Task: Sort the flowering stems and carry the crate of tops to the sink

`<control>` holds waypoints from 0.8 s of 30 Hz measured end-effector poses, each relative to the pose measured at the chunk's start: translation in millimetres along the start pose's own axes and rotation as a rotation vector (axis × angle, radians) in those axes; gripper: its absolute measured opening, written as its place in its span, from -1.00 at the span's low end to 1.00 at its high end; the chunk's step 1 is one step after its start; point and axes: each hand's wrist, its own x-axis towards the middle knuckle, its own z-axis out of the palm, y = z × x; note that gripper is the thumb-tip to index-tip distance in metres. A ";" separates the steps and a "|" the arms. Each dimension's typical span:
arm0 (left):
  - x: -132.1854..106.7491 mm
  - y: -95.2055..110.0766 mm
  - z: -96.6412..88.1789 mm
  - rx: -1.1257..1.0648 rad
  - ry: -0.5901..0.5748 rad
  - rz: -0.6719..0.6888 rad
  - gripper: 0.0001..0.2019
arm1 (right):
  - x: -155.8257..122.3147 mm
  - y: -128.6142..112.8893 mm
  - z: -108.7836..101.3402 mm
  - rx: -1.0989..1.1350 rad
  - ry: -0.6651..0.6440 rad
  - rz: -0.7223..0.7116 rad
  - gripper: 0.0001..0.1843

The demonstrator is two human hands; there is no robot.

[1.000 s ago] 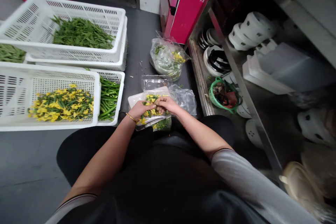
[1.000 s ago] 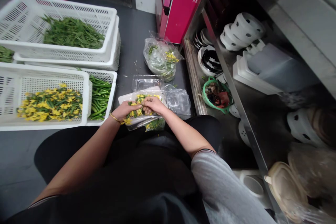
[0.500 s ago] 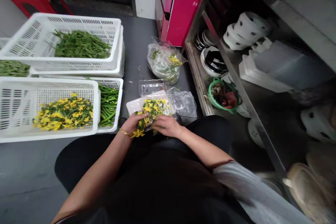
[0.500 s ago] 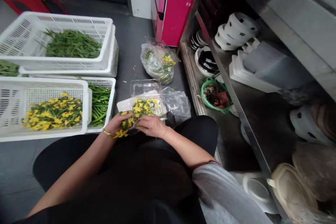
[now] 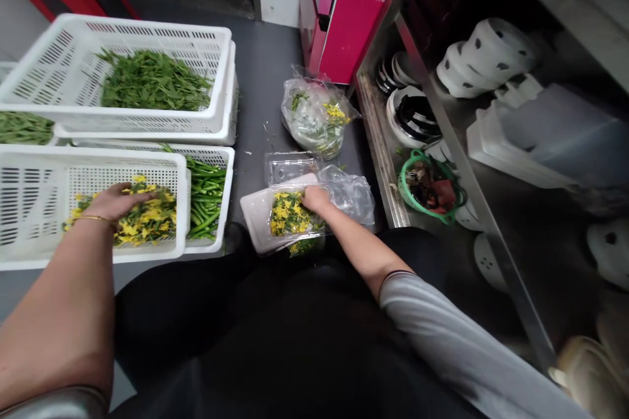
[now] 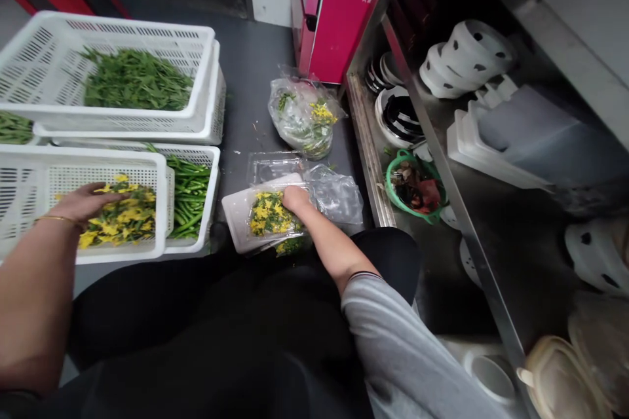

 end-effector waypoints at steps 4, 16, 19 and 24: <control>-27.0 24.6 12.8 -0.173 0.050 -0.003 -0.69 | -4.1 15.1 8.5 0.053 -0.047 -0.050 -0.74; -163.8 95.8 174.6 -0.502 -0.754 0.085 -0.58 | -33.3 44.9 -7.8 -0.023 -0.066 -0.068 -0.70; -154.0 97.1 189.1 -0.503 -0.717 0.071 -0.60 | -28.0 29.4 -2.4 -0.065 0.078 -0.133 -0.67; -144.8 104.6 194.0 -0.531 -0.610 0.112 -0.68 | -10.6 7.9 14.2 -0.071 -0.078 -0.120 -0.67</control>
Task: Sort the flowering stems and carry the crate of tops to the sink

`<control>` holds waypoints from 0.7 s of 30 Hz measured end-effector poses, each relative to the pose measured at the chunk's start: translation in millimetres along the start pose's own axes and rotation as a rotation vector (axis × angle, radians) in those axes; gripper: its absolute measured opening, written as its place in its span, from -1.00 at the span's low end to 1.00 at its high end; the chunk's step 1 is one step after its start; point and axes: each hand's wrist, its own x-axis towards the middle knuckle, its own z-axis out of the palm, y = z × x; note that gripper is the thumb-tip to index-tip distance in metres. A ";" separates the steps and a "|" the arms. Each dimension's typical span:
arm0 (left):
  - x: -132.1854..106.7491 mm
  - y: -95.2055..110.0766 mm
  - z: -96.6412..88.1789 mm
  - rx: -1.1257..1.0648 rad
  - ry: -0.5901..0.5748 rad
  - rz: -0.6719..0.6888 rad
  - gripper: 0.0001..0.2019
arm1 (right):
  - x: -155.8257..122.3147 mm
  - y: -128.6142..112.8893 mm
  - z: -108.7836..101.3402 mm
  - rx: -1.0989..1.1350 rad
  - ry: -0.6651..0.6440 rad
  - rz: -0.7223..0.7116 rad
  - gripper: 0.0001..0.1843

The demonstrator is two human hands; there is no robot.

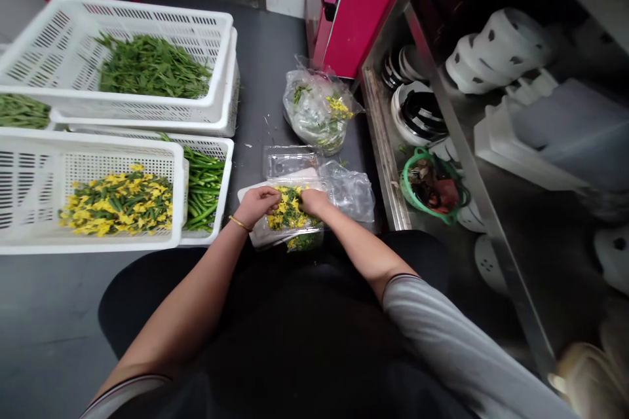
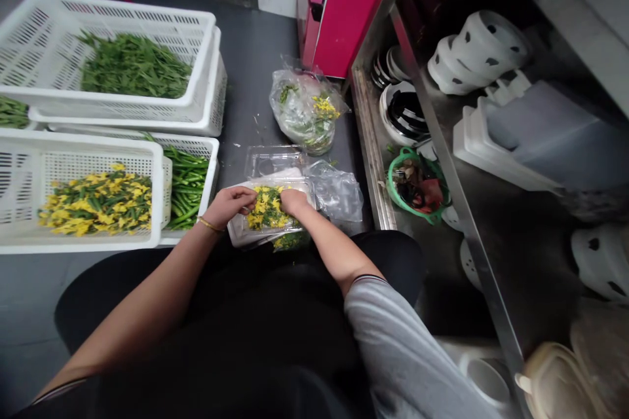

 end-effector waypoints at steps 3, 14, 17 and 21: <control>-0.8 -4.2 5.5 0.060 -0.037 0.026 -0.71 | -4.3 9.2 -3.2 0.049 -0.016 0.020 -0.76; -13.0 4.8 27.3 -0.113 -0.186 0.069 -0.76 | -65.6 -5.0 -34.0 1.147 0.184 -0.282 -0.78; -16.3 7.7 25.2 -0.092 -0.212 0.130 -0.79 | -82.0 -6.2 -33.6 0.881 0.451 -0.366 -0.82; -25.1 11.9 29.9 0.213 -0.262 0.421 -0.82 | -90.4 -1.5 -29.3 0.799 0.423 -0.353 -0.82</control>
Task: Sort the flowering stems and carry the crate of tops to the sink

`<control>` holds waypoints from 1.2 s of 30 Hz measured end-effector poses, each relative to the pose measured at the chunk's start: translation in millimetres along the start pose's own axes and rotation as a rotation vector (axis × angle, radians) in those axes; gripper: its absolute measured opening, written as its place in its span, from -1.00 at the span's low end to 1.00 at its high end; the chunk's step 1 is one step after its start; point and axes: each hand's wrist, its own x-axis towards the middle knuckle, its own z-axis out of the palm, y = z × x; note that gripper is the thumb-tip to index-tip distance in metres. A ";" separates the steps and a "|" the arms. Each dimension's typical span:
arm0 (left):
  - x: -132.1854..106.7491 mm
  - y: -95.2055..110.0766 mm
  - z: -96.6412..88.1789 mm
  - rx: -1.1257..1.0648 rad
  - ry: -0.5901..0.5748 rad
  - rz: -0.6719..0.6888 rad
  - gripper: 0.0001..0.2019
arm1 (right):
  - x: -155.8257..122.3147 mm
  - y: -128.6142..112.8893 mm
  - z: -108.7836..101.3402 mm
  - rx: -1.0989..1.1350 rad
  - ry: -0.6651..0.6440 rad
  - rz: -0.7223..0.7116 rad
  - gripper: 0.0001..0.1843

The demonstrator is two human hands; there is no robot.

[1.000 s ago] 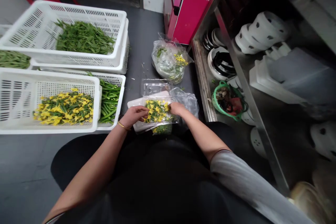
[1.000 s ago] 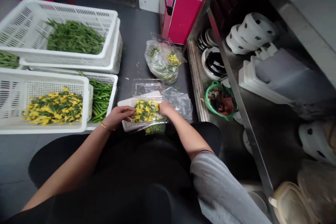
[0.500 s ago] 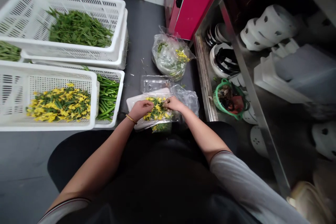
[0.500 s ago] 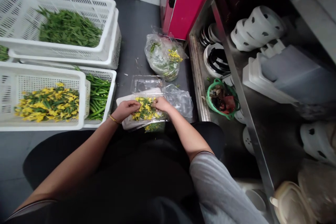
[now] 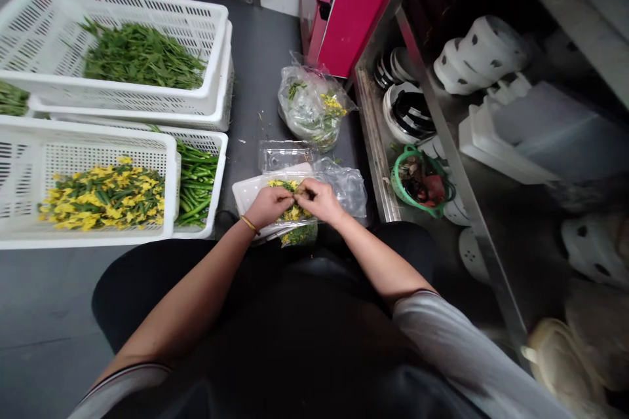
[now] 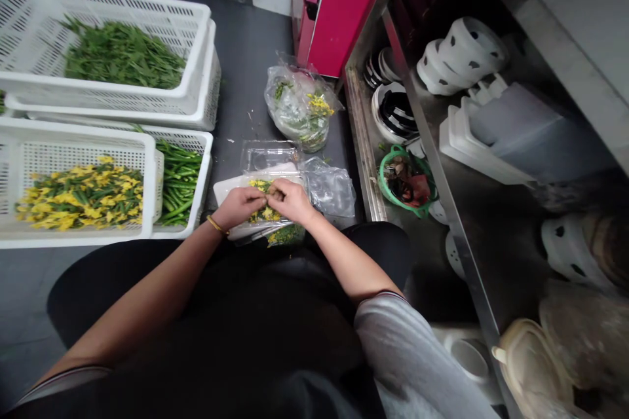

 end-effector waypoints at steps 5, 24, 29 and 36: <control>-3.3 4.4 1.2 0.044 -0.087 0.088 -0.89 | 15.9 33.5 2.9 -0.094 -0.214 0.421 -0.80; 6.6 -25.1 -0.1 -0.382 0.052 -0.392 -0.80 | 25.7 37.5 7.4 0.202 -0.252 0.450 -0.87; 3.3 -22.1 1.5 -0.414 0.006 -0.462 -0.76 | 6.6 4.7 14.5 -0.269 -0.162 0.004 -0.85; -1.3 -21.3 -16.5 -0.746 0.112 -0.360 -0.84 | 17.6 18.7 -5.2 -0.891 -0.484 0.219 -0.76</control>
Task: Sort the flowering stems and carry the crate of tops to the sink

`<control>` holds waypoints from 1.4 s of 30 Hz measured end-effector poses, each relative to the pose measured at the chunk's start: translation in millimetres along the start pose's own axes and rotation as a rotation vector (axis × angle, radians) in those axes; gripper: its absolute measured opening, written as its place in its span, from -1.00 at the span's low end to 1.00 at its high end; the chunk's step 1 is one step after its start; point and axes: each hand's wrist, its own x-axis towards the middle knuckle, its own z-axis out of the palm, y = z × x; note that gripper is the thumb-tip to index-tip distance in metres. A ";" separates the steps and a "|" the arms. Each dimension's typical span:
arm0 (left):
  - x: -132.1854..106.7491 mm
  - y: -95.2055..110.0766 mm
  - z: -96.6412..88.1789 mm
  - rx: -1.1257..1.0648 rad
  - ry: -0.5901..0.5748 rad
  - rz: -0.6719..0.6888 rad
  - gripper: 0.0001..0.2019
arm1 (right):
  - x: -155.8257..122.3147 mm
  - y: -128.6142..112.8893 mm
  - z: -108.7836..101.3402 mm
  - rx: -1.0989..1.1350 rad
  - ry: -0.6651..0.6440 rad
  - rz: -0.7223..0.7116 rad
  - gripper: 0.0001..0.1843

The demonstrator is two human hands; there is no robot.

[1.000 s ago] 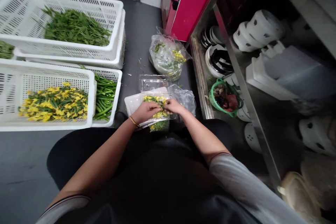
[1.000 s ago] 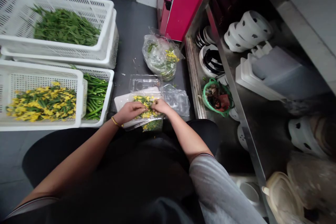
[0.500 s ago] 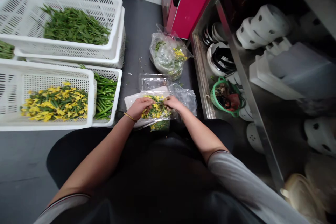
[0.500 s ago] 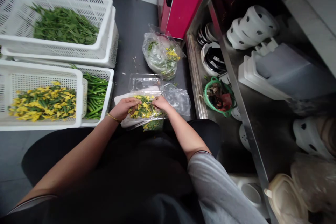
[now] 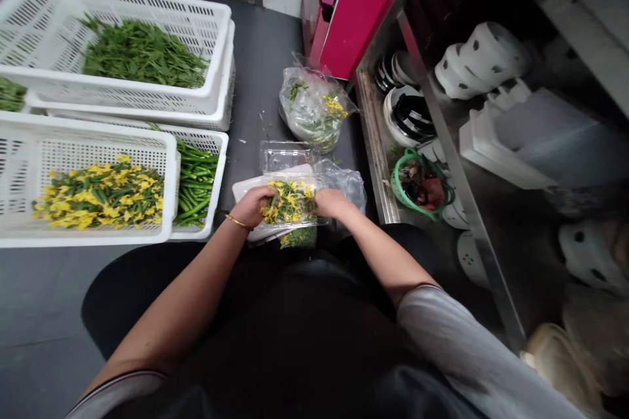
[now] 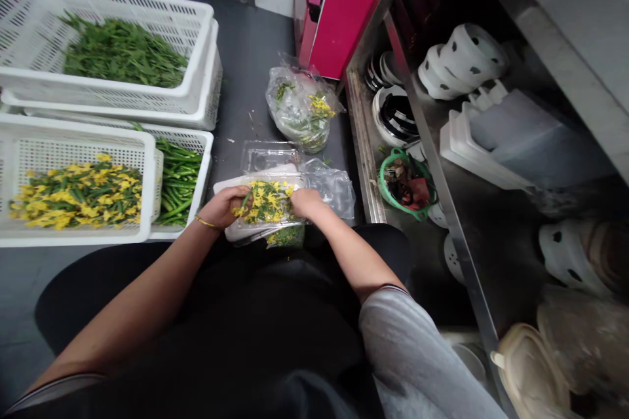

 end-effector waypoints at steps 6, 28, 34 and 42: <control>-0.9 7.9 -5.3 -0.117 -0.094 0.013 -0.76 | 54.3 -7.2 14.5 -0.045 0.121 0.063 -0.68; -6.1 -4.6 16.2 0.963 -0.226 0.433 -0.77 | -17.1 -11.5 6.1 0.932 0.218 -0.336 -0.53; -16.3 9.1 17.6 0.564 -0.094 0.366 -0.82 | -1.2 -5.8 26.2 0.722 0.056 -0.081 -0.65; -1.8 2.0 6.7 0.296 0.028 0.082 -0.86 | 62.3 0.3 28.0 0.037 0.244 0.157 -0.68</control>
